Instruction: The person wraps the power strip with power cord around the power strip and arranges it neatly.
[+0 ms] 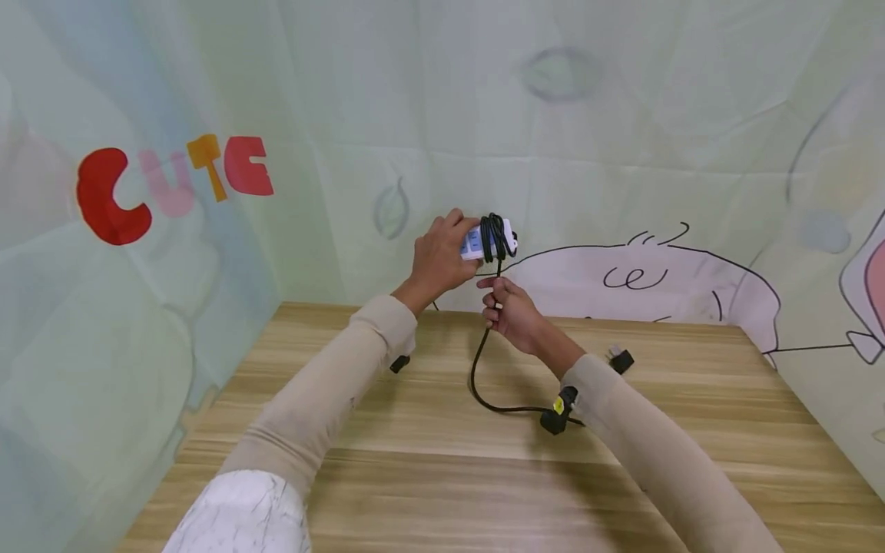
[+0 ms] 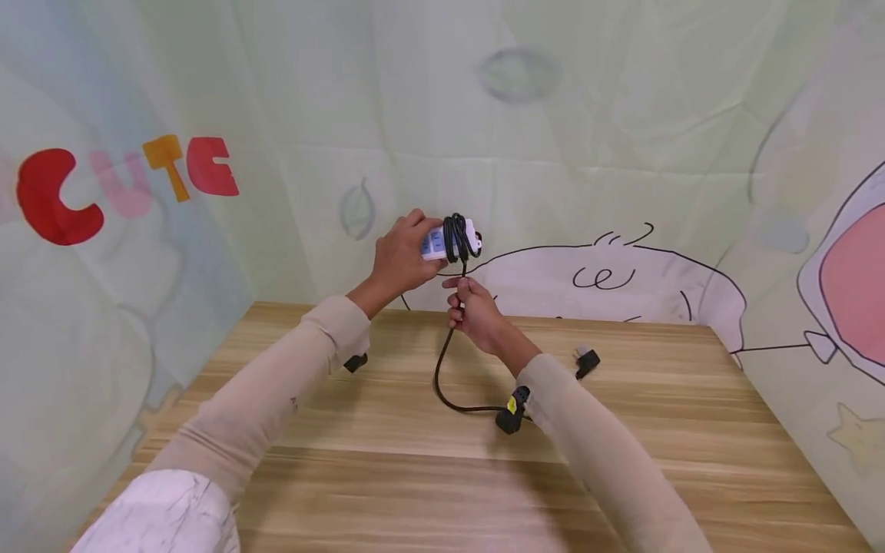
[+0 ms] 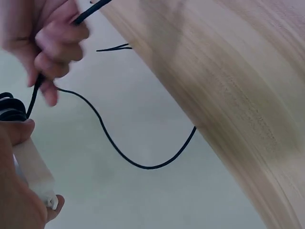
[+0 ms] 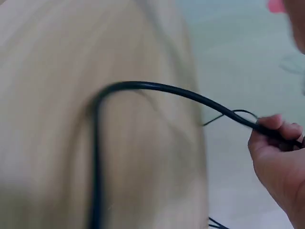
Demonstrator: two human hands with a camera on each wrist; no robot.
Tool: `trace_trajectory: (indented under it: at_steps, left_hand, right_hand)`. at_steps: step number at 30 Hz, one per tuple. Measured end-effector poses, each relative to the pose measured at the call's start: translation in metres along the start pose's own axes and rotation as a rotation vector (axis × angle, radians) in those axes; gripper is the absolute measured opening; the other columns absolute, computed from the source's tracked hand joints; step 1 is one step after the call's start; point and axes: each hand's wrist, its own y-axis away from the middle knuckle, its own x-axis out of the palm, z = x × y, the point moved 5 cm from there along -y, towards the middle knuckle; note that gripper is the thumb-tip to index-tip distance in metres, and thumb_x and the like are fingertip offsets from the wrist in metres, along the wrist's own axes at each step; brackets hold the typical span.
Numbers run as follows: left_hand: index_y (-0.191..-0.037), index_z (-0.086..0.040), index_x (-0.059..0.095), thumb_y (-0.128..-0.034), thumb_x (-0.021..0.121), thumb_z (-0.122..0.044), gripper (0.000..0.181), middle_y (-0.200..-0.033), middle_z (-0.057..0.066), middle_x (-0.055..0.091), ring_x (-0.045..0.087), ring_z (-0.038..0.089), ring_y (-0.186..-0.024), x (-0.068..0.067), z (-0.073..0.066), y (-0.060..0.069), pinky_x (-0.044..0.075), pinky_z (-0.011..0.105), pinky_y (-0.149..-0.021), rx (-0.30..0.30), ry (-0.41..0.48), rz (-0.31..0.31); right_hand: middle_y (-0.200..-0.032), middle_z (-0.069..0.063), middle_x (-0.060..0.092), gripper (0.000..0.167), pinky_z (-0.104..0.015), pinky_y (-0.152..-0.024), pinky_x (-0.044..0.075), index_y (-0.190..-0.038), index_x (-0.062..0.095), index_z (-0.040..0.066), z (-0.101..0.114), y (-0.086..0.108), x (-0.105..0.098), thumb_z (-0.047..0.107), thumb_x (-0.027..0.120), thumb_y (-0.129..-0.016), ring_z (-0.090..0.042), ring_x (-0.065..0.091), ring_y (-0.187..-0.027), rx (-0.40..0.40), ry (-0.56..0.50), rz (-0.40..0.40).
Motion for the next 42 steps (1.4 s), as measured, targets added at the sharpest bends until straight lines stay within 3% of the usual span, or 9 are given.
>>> trace_trajectory:
  at_steps: [8,12,16,19,23,25,28,35,42]
  left_hand:
    - [-0.151,-0.017,0.070,-0.0917,0.086,-0.023,0.061,-0.131,0.007,0.066,0.066,0.033,-0.111,-0.011,-0.004,-0.010,0.063,0.053,-0.074,-0.005,-0.008,-0.033]
    - [-0.151,-0.018,0.069,-0.0928,0.084,-0.024,0.061,-0.132,0.007,0.066,0.066,0.032,-0.114,-0.009,-0.003,-0.010,0.063,0.053,-0.076,-0.013,-0.019,-0.008]
    - [-0.150,-0.017,0.070,-0.0919,0.086,-0.024,0.061,-0.131,0.008,0.066,0.066,0.033,-0.113,-0.010,-0.001,-0.011,0.063,0.054,-0.077,-0.032,-0.009,-0.038]
    - [-0.150,-0.017,0.070,-0.0919,0.087,-0.023,0.061,-0.131,0.008,0.066,0.066,0.033,-0.113,-0.010,-0.001,-0.012,0.063,0.054,-0.077,-0.013,-0.007,-0.048]
    - [-0.151,-0.017,0.069,-0.0935,0.084,-0.022,0.060,-0.133,0.007,0.065,0.066,0.033,-0.113,-0.003,0.001,-0.008,0.064,0.052,-0.076,0.003,-0.033,-0.010]
    - [-0.152,-0.016,0.069,-0.0941,0.083,-0.021,0.060,-0.134,0.007,0.065,0.066,0.032,-0.113,0.001,0.003,-0.004,0.064,0.051,-0.076,0.000,-0.043,0.008]
    - [-0.153,-0.015,0.069,-0.0942,0.083,-0.020,0.060,-0.134,0.007,0.065,0.066,0.032,-0.114,0.004,0.006,0.001,0.064,0.052,-0.077,-0.004,-0.048,0.025]
    - [-0.153,-0.016,0.068,-0.0946,0.083,-0.021,0.061,-0.136,0.007,0.064,0.064,0.033,-0.116,0.012,0.015,0.014,0.063,0.055,-0.080,-0.006,-0.084,0.097]
    - [-0.150,-0.016,0.070,-0.0913,0.088,-0.019,0.061,-0.130,0.006,0.064,0.065,0.032,-0.113,0.027,0.020,0.030,0.061,0.053,-0.074,0.060,-0.108,0.163]
  right_hand:
    - [-0.087,-0.002,0.047,0.039,-0.034,-0.072,0.052,-0.154,0.041,0.010,-0.038,0.020,0.010,0.031,0.024,-0.125,-0.018,0.045,-0.075,0.066,0.413,0.085]
    - [-0.084,-0.005,0.048,0.043,-0.032,-0.063,0.051,-0.164,0.032,0.014,-0.043,0.026,0.009,0.031,0.025,-0.125,-0.019,0.048,-0.070,0.108,0.528,0.087]
    - [-0.079,-0.010,0.052,0.046,-0.035,-0.059,0.050,-0.169,0.029,0.015,-0.048,0.029,0.007,0.030,0.025,-0.125,-0.022,0.052,-0.065,0.165,0.627,0.123]
    - [-0.083,-0.012,0.059,0.046,-0.037,-0.061,0.050,-0.165,0.037,0.018,-0.056,0.022,-0.001,0.038,0.027,-0.124,-0.022,0.054,-0.064,0.136,0.812,0.156]
    - [-0.093,-0.010,0.062,0.043,-0.039,-0.070,0.049,-0.147,0.051,0.018,-0.060,0.016,-0.006,0.047,0.031,-0.123,-0.023,0.056,-0.074,0.012,1.128,0.191]
    - [-0.092,-0.009,0.060,0.036,-0.041,-0.076,0.048,-0.135,0.056,0.013,-0.048,0.028,0.005,0.040,0.035,-0.124,-0.024,0.056,-0.079,-0.015,1.228,0.194]
    - [-0.081,-0.003,0.053,0.028,-0.041,-0.076,0.047,-0.118,0.061,0.011,-0.023,0.053,0.023,0.033,0.043,-0.123,-0.022,0.055,-0.074,-0.062,1.362,0.199]
    - [-0.066,0.004,0.049,0.035,-0.034,-0.064,0.043,-0.088,0.067,0.015,0.031,0.085,0.047,0.031,0.058,-0.118,-0.016,0.048,-0.065,-0.562,1.686,0.169]
    - [-0.066,0.000,0.061,0.033,-0.037,-0.077,0.048,-0.080,0.075,0.012,0.085,0.096,0.064,0.028,0.072,-0.109,-0.020,0.050,-0.068,-1.074,1.801,0.162]
